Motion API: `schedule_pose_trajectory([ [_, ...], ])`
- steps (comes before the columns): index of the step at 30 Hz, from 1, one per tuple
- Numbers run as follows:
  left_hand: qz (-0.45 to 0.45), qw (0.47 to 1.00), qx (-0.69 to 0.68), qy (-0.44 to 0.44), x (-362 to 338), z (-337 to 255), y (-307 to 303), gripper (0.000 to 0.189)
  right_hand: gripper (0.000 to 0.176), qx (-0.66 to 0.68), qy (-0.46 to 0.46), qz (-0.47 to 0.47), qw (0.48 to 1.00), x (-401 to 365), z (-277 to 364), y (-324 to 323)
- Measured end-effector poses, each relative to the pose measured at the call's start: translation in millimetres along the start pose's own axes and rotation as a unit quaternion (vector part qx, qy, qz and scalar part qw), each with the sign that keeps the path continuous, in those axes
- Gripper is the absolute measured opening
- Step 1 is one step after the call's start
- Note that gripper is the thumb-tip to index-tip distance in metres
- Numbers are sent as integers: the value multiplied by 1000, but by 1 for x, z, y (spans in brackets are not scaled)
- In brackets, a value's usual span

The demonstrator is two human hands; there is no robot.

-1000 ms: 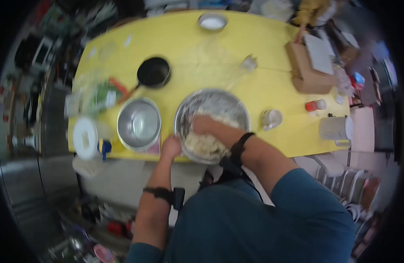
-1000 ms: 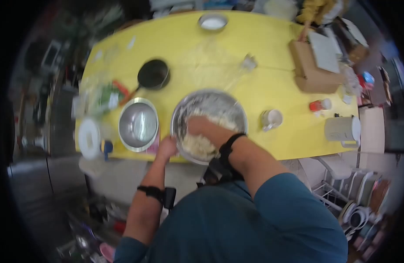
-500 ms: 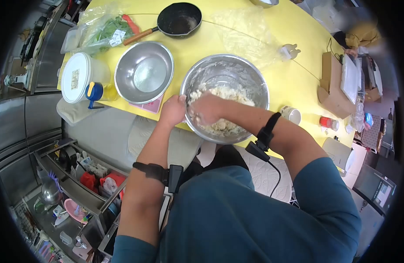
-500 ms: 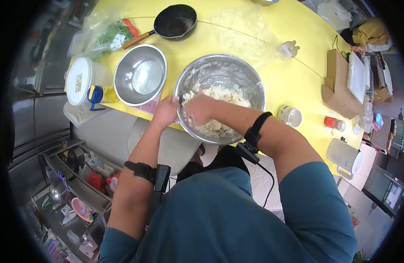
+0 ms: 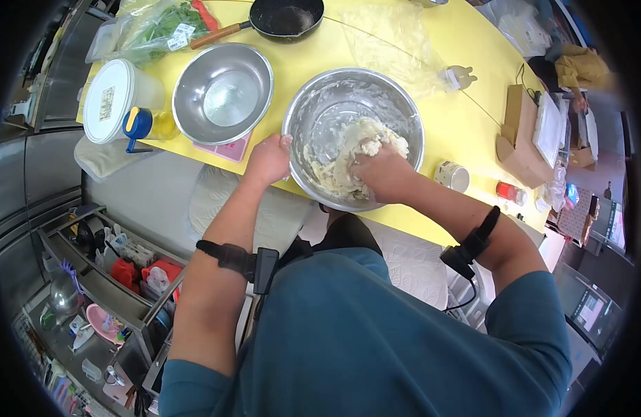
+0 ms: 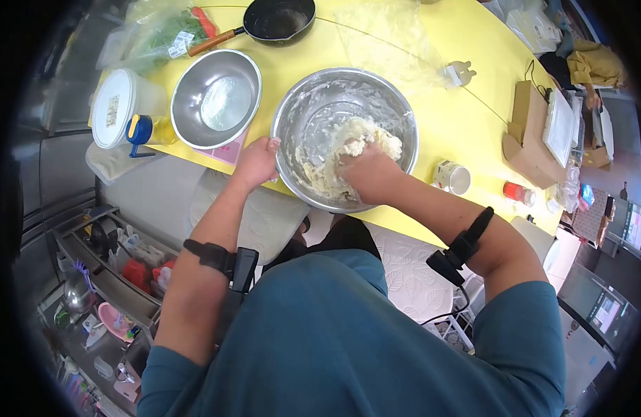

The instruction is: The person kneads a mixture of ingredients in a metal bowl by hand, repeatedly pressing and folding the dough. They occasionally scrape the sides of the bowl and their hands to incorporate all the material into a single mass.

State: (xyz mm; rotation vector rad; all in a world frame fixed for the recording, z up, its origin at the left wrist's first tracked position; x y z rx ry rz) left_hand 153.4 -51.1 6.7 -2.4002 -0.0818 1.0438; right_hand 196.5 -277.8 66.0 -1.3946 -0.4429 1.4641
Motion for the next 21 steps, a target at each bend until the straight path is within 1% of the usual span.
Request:
schedule_pose_trajectory([
  [1,5,1000,0,4,2,1,0,38,43,-14,22,12,1000,-1,-3,-3],
  [4,14,1000,17,4,5,2,-1,39,48,1,70,50,996,7,-11,10],
  [7,34,999,2,-29,2,-1,-2,39,49,15,50,5,999,31,-21,34],
  [10,-1,1000,31,5,14,13,5,39,51,37,67,3,997,74,-27,35],
  [11,4,999,40,2,14,17,4,38,52,43,74,5,996,85,-25,34],
  [13,12,999,52,13,11,7,1,38,50,34,68,31,997,101,-26,36],
  [14,-7,996,74,45,12,-2,0,38,49,20,63,39,997,106,-34,29],
  [16,-47,987,127,89,13,7,2,38,45,53,63,93,992,105,-37,16],
  [17,-44,987,123,93,15,16,2,38,43,78,63,123,987,100,-35,17],
  [18,-36,987,119,102,20,19,4,39,37,124,63,113,984,83,-30,-4],
  [19,-24,986,114,115,24,18,9,39,39,139,80,79,984,66,-32,-22],
  [21,-2,992,90,85,26,17,8,39,46,169,110,5,979,41,-36,-44],
])
Point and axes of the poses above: each hand's wrist, its own x-axis towards the middle knuckle, its own y-axis out of the palm, z = x × y, the point moved 5 cm from there along x, towards the middle knuckle, and after that the axes turned 5 degrees about -y, right-handed, at the moved point
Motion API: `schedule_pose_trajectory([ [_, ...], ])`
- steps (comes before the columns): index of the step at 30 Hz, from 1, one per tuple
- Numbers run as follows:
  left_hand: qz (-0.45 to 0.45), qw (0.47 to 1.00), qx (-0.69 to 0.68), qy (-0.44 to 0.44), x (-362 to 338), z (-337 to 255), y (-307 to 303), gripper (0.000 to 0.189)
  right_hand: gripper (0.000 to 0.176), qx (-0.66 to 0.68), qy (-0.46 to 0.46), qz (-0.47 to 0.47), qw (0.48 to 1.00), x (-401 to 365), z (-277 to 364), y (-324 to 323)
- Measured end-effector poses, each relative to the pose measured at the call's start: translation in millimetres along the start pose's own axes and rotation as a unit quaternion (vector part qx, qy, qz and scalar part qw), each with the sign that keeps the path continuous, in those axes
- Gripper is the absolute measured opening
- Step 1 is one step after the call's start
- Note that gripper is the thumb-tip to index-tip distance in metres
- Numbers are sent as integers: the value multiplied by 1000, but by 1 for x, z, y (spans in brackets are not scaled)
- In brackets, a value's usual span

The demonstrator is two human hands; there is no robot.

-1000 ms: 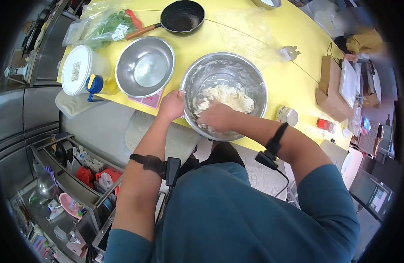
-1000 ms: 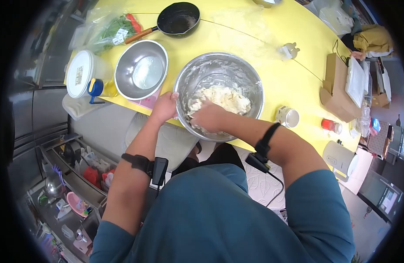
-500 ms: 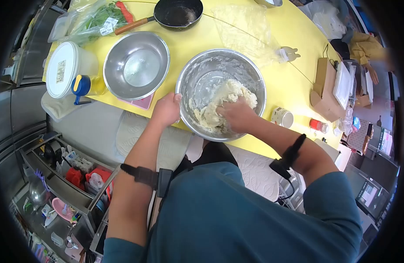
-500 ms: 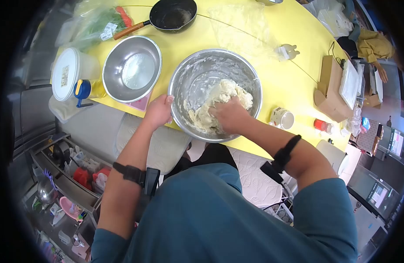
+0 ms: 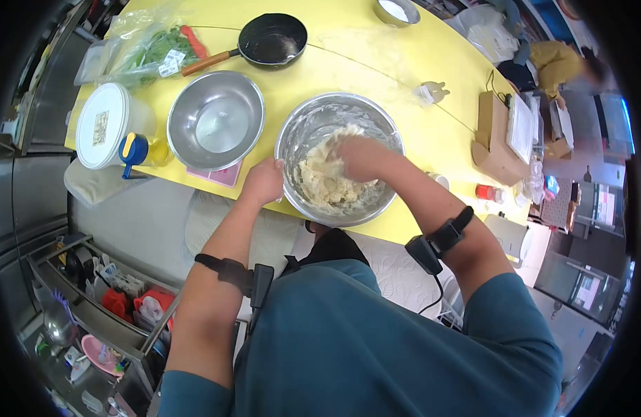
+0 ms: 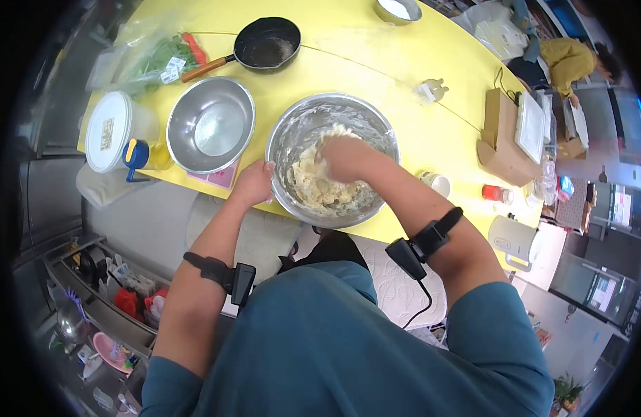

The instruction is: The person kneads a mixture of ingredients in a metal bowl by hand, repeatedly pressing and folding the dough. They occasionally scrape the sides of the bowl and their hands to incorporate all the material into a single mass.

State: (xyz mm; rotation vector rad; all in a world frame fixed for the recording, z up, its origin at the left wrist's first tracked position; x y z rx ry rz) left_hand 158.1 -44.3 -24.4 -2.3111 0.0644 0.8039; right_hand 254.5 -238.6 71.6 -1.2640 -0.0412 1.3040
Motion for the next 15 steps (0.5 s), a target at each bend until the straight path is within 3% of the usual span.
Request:
schedule_pose_trajectory([
  [6,29,999,-23,-8,-2,-9,-7,40,61,147,114,-206,961,14,-92,20],
  [9,31,994,-95,-44,-14,-20,-8,39,79,196,219,-171,940,29,-98,37],
  [12,-9,990,-127,-68,-17,-12,-5,39,90,235,244,-134,931,29,-92,29],
  [15,-6,993,-100,-69,-8,-6,3,39,80,258,179,-175,933,3,-56,15],
])
Point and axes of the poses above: each hand's wrist, its own x-axis towards the middle knuckle, its own y-axis out of the palm, z = x × y, the point moved 5 cm from there along x, towards the middle knuckle, and after that the axes turned 5 degrees about -y, right-handed, at the moved point
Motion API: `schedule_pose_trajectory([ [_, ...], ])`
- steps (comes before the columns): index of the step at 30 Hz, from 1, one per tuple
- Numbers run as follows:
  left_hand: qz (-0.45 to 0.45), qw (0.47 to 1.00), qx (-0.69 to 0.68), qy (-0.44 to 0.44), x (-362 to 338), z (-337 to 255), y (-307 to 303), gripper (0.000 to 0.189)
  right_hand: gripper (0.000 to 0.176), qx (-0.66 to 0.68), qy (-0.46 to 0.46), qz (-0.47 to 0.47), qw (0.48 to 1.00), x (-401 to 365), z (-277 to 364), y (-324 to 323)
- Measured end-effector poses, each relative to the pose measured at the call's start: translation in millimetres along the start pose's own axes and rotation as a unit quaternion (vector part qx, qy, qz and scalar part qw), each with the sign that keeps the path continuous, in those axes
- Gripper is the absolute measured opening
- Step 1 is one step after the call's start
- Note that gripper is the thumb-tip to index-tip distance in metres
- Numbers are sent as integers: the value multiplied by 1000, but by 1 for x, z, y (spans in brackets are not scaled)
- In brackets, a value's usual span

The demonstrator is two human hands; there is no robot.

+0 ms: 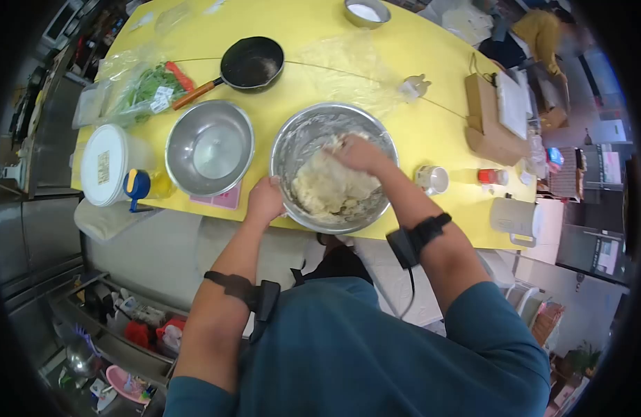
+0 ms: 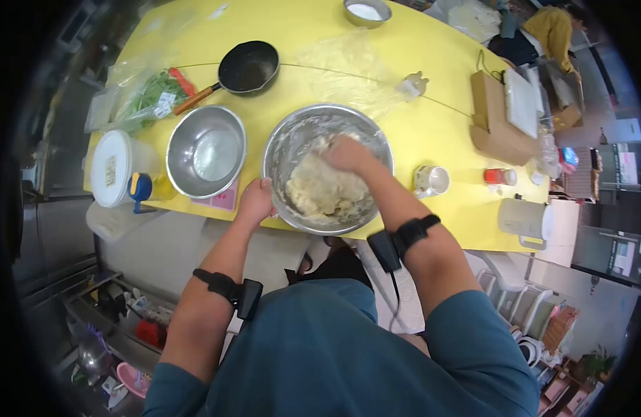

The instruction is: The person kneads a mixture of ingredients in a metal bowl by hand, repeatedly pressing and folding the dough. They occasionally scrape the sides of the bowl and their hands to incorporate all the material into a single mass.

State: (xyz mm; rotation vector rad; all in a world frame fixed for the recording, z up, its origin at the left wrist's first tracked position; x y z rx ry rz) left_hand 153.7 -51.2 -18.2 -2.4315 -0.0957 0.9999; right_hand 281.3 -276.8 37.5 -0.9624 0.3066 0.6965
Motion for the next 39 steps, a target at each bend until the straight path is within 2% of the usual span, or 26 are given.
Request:
schedule_pose_trajectory([
  [2,-5,1000,-3,25,6,2,4,39,64,-78,-57,-1,995,-40,30,8],
  [4,-7,999,-12,36,9,2,6,39,49,-104,-64,-5,993,-68,46,26],
  [6,-10,999,-9,36,10,10,6,39,47,-172,-85,41,980,-82,48,51],
  [7,-11,999,-7,35,9,10,3,38,47,-201,-91,61,973,-84,42,63],
  [8,-10,999,5,35,8,9,3,38,41,-218,-142,43,965,-85,37,76],
  [11,-7,999,18,36,1,4,1,39,29,-255,-151,73,952,-63,31,94],
  [12,-11,999,28,36,-5,-2,-3,39,24,-242,-161,42,956,-51,22,98],
  [15,-21,998,55,30,-5,-4,-9,40,26,-289,-165,-15,943,-21,9,102],
  [16,-22,998,57,31,-3,-8,-7,40,31,-287,-129,19,949,-13,11,96],
  [19,-9,999,30,31,-3,-8,-7,40,43,-302,-97,76,945,12,5,95],
  [22,-26,993,98,57,-5,-6,-9,39,56,-257,-116,180,942,31,4,87],
  [25,-61,990,105,77,-1,-4,-4,35,60,-155,-187,158,957,11,5,24],
  [26,-35,973,168,156,-4,-9,-3,31,62,-149,-129,140,970,10,-11,9],
  [28,-51,947,236,211,-2,-12,6,31,67,-125,-24,107,986,9,-37,-7],
  [29,-65,931,274,234,1,-7,5,30,69,-152,-22,82,985,5,-50,-7],
  [30,-2,929,268,256,25,8,21,32,72,-173,-28,62,982,1,-60,2],
  [32,-71,979,145,121,13,11,5,36,81,-141,22,105,984,-17,-47,16],
  [35,-76,985,120,97,10,6,7,41,79,-134,123,44,982,-20,-62,29],
  [36,-51,994,73,61,-3,-5,-2,43,77,-57,147,9,987,-30,-56,24],
  [39,-25,997,54,50,-3,-4,-4,43,70,104,141,-63,983,-53,-28,28],
])
Point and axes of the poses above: each hand's wrist, its own x-axis towards the middle knuckle, its own y-axis out of the palm, z = x × y, the point moved 5 cm from there along x, towards the middle knuckle, and after that the axes turned 5 degrees about -y, right-handed, at the moved point
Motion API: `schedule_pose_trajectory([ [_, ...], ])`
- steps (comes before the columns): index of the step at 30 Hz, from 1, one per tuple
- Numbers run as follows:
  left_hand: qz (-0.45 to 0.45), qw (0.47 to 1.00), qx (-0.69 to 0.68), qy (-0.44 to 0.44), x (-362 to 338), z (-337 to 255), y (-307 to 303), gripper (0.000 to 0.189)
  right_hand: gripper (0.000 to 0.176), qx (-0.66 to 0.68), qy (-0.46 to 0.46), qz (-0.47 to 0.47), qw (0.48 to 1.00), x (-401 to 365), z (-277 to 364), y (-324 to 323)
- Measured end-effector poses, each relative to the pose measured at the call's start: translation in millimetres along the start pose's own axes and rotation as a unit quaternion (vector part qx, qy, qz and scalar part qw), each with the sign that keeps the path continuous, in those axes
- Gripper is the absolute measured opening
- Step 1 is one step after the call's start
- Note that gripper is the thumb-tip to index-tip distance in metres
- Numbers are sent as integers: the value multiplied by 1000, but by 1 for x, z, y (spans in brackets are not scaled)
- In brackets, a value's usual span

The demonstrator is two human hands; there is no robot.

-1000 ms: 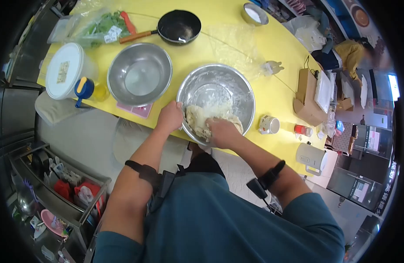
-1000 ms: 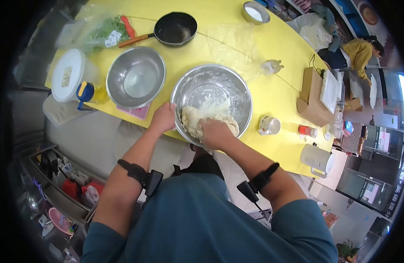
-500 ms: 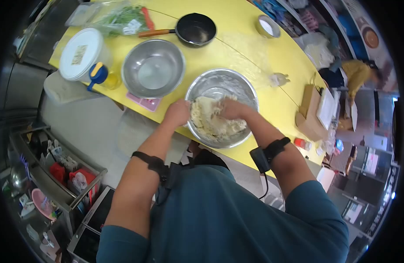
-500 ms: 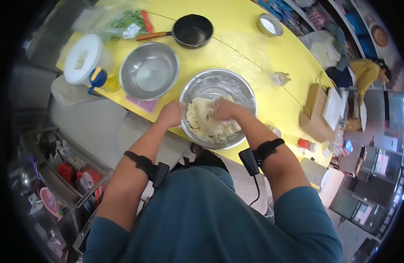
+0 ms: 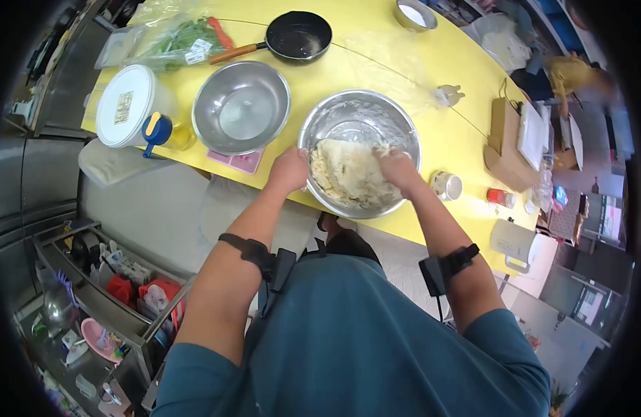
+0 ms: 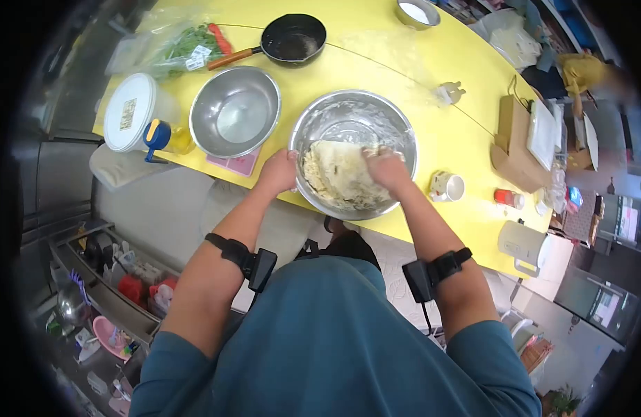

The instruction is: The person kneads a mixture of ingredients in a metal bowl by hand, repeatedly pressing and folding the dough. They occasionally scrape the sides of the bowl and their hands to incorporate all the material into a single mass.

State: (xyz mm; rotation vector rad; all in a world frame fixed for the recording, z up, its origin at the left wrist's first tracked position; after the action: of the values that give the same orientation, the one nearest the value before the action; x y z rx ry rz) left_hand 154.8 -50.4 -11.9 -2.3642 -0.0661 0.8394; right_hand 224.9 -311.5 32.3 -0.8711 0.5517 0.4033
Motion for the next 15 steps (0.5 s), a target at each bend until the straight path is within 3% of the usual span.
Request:
schedule_pose_trajectory([
  [3,26,999,-16,-8,4,3,4,42,53,-184,-155,22,970,-42,48,16],
  [5,36,999,-29,-17,9,7,5,41,48,-348,-220,108,905,-34,43,42],
  [7,41,998,-33,-24,9,12,9,40,49,-355,-239,128,894,-26,24,73],
  [9,48,998,-31,-19,5,10,7,39,54,-214,-216,75,950,-25,14,94],
  [12,39,999,-33,-15,10,12,8,38,53,-174,-146,40,973,-4,18,98],
  [15,58,997,-40,-19,5,11,9,38,61,-191,-92,109,971,16,30,90],
])
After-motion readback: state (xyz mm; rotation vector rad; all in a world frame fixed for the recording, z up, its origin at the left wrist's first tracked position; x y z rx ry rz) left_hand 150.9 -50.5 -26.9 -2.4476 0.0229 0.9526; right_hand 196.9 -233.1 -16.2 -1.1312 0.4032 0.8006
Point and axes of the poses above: each hand's wrist, its own x-axis towards the middle knuckle, its own y-axis out of the palm, z = x × y, the point moved 5 cm from there along x, towards the middle knuckle, and after that the axes turned 5 degrees about -y, right-handed, at the moved point
